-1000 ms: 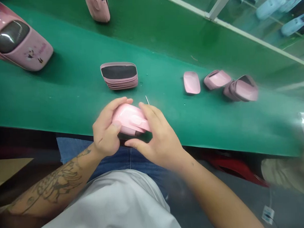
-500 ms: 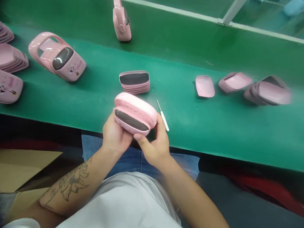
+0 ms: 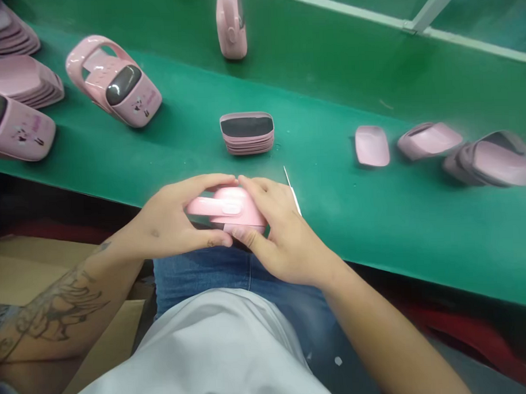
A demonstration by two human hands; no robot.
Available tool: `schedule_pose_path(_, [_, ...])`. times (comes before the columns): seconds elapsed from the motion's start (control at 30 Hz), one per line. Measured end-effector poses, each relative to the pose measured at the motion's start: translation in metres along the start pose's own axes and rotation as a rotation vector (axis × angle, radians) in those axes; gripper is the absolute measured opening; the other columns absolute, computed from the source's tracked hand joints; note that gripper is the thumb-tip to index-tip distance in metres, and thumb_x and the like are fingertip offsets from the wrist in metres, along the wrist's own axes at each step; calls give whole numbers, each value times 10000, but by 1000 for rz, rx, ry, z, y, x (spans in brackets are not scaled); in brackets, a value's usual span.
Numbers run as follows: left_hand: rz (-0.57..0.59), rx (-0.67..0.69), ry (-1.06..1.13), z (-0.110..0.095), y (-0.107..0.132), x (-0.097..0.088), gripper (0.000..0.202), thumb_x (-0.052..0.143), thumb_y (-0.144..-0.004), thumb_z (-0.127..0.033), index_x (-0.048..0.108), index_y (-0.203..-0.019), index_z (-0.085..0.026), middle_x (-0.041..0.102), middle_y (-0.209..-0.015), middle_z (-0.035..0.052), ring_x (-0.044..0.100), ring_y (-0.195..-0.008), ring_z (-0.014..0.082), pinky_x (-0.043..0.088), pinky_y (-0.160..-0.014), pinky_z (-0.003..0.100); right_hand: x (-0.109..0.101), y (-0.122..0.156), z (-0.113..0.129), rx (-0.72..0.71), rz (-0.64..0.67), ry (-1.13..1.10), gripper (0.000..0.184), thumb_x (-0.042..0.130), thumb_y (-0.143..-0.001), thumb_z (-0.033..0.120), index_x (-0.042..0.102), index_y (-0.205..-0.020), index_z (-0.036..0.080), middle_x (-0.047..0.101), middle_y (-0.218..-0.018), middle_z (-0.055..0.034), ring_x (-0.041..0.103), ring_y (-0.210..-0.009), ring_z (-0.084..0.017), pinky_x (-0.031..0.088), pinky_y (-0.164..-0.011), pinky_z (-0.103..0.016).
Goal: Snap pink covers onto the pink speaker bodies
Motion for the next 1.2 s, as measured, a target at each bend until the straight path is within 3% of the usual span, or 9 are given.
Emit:
schedule_pose_path(0.17, [29,-66,55,2,1,2,860,979,-657,-543,701,-1396,-203,742,-1411,93,695,-1288,328,560,-1112,397,-11,-14,10,149,128,-6,647,765,-960,450,511,-1523,258,610,-1551,-103,578,-1407,-329,483,-1196,-539])
schedule_pose_path(0.3, [-10,-109,127,2,6,3,750,992,-652,-477,732,-1311,-230,766,-1312,58,726,-1157,288,598,-984,366,-16,-28,20,300,220,-87,595,846,-872,334,585,-1404,278,712,-1373,-44,709,-1167,-269,614,-955,-406])
schedule_pose_path(0.4, [-28,-201,218,5,10,4,752,1021,-598,-487,742,-1248,-229,779,-1215,42,732,-1068,276,607,-902,358,-15,-37,23,360,213,-123,569,922,-786,346,657,-1283,262,756,-1221,-28,732,-1022,-257,627,-833,-372])
schedule_pose_path(0.53, [-107,-135,308,16,11,6,716,1008,-639,-506,748,-1244,-224,781,-1228,69,732,-1107,301,604,-936,374,-9,-38,20,244,118,-48,552,906,-813,410,674,-1290,258,758,-1253,-60,726,-1127,-313,627,-963,-472])
schedule_pose_path(0.73, [-69,93,232,35,8,11,919,1021,-620,-448,625,-1422,-239,699,-1400,122,704,-1224,329,588,-1051,420,-7,-22,16,40,155,77,639,674,-1026,432,439,-1596,266,577,-1569,-151,589,-1431,-354,544,-1174,-587])
schedule_pose_path(0.8, [-83,138,218,33,6,12,861,997,-657,-389,612,-1412,-238,705,-1381,117,707,-1215,316,586,-1048,410,-10,-16,16,27,172,137,674,631,-1049,390,359,-1654,267,493,-1641,-161,505,-1519,-359,492,-1235,-607])
schedule_pose_path(0.9, [-91,241,179,20,-2,15,618,906,-750,-324,655,-1308,-230,753,-1271,95,730,-1150,290,588,-995,379,-14,-7,13,2,198,206,814,670,-1027,408,251,-1711,271,401,-1707,-170,408,-1589,-382,415,-1291,-646])
schedule_pose_path(1.03, [-32,347,131,4,-17,18,533,843,-771,-304,680,-1274,-234,771,-1188,84,733,-1104,284,576,-957,372,-18,2,2,-23,145,205,845,704,-1008,467,268,-1704,267,462,-1660,-188,469,-1542,-382,433,-1267,-662])
schedule_pose_path(1.2, [17,403,120,0,-32,19,555,831,-757,-292,689,-1289,-222,758,-1093,85,725,-992,264,570,-844,348,-18,7,-10,-97,64,178,801,657,-1026,536,304,-1686,250,505,-1616,-194,513,-1502,-371,472,-1247,-614])
Point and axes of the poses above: each hand's wrist, its own y-axis away from the middle knuckle, its own x-axis out of the palm, z = x × y, the point moved 3 cm from there along -y, towards the middle knuckle
